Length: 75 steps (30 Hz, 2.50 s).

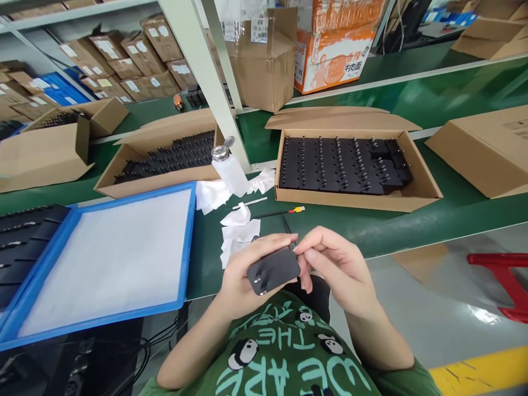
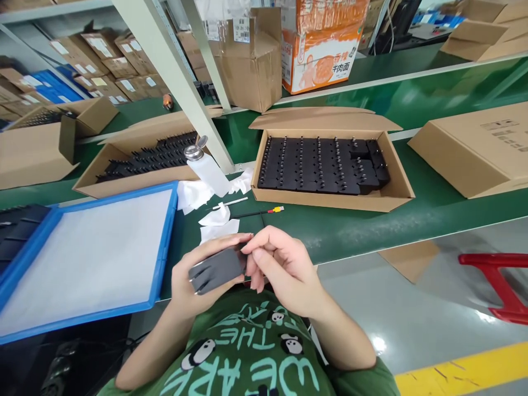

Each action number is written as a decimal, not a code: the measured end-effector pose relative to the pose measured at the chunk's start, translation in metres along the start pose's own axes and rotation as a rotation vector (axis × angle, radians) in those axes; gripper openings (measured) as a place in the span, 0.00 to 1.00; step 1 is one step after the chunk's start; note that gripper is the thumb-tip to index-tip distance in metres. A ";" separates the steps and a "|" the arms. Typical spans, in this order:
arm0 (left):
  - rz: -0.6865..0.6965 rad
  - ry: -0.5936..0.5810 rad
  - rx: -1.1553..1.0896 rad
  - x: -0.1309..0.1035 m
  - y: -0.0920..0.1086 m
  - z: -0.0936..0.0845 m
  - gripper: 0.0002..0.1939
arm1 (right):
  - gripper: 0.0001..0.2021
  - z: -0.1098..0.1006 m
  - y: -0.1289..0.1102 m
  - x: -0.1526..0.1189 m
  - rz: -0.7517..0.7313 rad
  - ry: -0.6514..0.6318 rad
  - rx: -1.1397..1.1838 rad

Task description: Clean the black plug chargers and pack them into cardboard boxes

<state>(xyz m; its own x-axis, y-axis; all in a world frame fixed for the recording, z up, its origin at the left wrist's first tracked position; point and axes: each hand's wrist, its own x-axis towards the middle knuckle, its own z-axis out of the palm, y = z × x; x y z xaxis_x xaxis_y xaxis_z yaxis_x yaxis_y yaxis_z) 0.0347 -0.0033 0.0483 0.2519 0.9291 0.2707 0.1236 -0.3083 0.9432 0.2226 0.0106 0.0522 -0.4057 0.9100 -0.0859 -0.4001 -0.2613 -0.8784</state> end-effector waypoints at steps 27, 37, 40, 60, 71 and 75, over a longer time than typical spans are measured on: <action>0.018 0.108 0.058 -0.004 -0.006 -0.029 0.30 | 0.27 0.003 0.014 0.010 -0.782 -0.154 -0.706; 0.036 0.100 -0.036 -0.003 -0.012 -0.015 0.32 | 0.13 -0.003 0.002 -0.010 -0.824 -0.165 -1.166; 0.035 0.086 -0.078 -0.001 -0.011 -0.010 0.31 | 0.19 -0.004 0.001 -0.019 -0.723 -0.153 -1.129; 0.070 0.032 0.009 0.014 -0.010 -0.001 0.32 | 0.19 -0.074 0.007 -0.027 -0.648 0.154 -0.727; 0.057 -0.073 0.236 0.013 -0.022 0.016 0.30 | 0.30 -0.023 -0.018 -0.031 -0.194 -0.251 -0.291; 0.068 -0.058 0.260 0.017 -0.028 0.030 0.28 | 0.21 -0.014 -0.012 -0.015 -0.082 -0.145 -0.043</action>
<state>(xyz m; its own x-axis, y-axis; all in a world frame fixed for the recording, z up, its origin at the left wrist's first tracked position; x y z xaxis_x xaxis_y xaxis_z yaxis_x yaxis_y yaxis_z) 0.0639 0.0148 0.0206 0.3217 0.8934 0.3136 0.3449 -0.4190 0.8399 0.2453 0.0044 0.0570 -0.4887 0.8709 0.0529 -0.4028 -0.1714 -0.8991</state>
